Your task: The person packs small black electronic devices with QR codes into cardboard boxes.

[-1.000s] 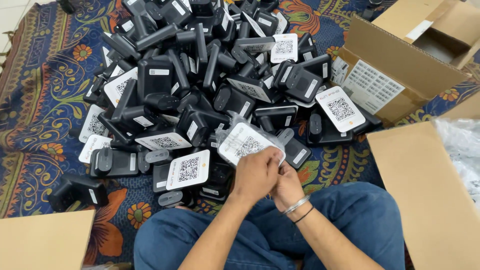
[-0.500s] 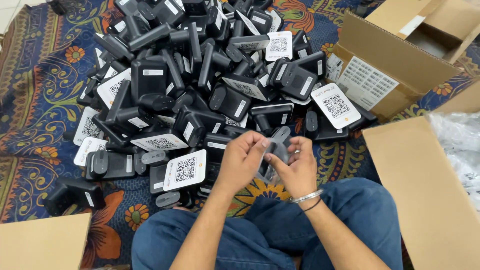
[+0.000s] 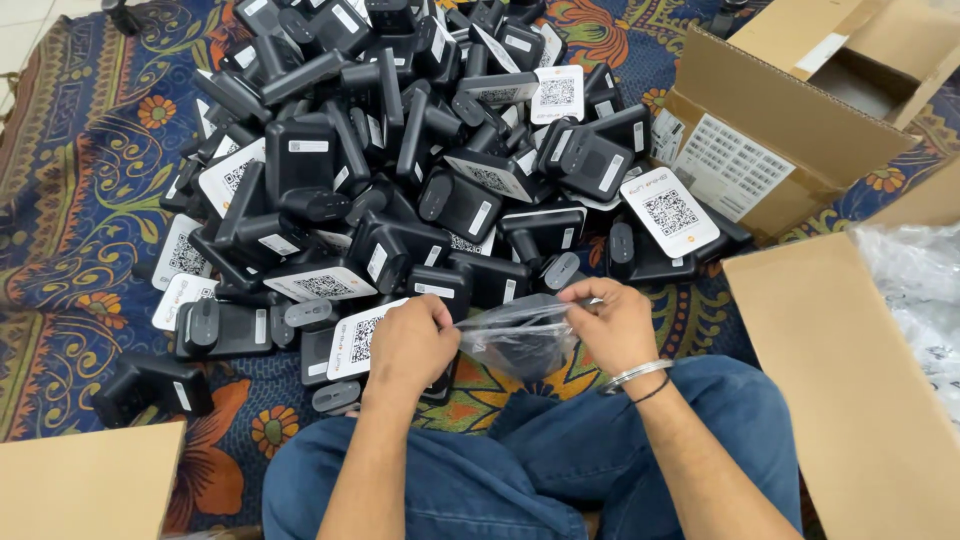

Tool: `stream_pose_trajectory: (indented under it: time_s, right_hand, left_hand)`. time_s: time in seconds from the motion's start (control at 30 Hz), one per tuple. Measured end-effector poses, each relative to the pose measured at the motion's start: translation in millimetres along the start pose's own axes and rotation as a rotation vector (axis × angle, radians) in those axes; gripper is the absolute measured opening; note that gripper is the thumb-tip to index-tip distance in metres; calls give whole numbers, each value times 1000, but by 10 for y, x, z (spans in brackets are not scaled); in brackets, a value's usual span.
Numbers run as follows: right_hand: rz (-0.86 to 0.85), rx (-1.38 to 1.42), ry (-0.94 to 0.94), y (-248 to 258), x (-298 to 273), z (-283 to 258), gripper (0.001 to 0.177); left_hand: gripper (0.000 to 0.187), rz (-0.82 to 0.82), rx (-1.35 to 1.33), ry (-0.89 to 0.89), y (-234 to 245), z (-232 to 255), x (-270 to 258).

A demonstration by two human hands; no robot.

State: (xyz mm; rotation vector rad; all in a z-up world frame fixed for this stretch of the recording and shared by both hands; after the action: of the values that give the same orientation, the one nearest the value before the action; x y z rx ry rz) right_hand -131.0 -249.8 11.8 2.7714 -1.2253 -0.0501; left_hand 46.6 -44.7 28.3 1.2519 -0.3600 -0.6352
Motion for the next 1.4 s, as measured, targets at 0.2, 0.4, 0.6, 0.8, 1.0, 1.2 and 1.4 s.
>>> stream_pose_trajectory:
  time_s: [0.2,0.4,0.6,0.8,1.0,1.2,1.4]
  right_hand:
    - [94,-67,-12,242,-28,-139,15]
    - [23,142,-107,287,112,252,9]
    - [-223,501,-333,232,203,768,5]
    - [-524,296,-360,14,131,940,35]
    - [-642,-448,336,-645,84,836,68]
    - [-469,-486,363,-481,24,453,36]
    - [-238,-239,689,-333,-599,-853,49]
  left_hand:
    - [11,68,-439,-45,-54,73,23]
    - [46,-325,-1203,359,-582,87,-1]
    - [52,-693,-951,320,-1466,257,-150]
    - [68,-417,-764,127,-1626,185,38]
    - [53,-104,68,-110,-1022,422,7]
    - [62,-268,-27,237,-822,91,-80]
    - [43,-675,-1399,-58,-630,484,-530]
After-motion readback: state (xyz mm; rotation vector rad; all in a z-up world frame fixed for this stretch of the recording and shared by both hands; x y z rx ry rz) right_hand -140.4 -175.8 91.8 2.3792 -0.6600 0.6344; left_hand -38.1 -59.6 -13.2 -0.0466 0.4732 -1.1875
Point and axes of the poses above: each hand's wrist, its own x-axis towards the middle knuckle, its own y-axis out of the back of the hand, z = x × y, the point moved 10 cm from there along x, towards the middle knuckle, and after that the axes turned 12 degrees about x, right-handed, at the moved point
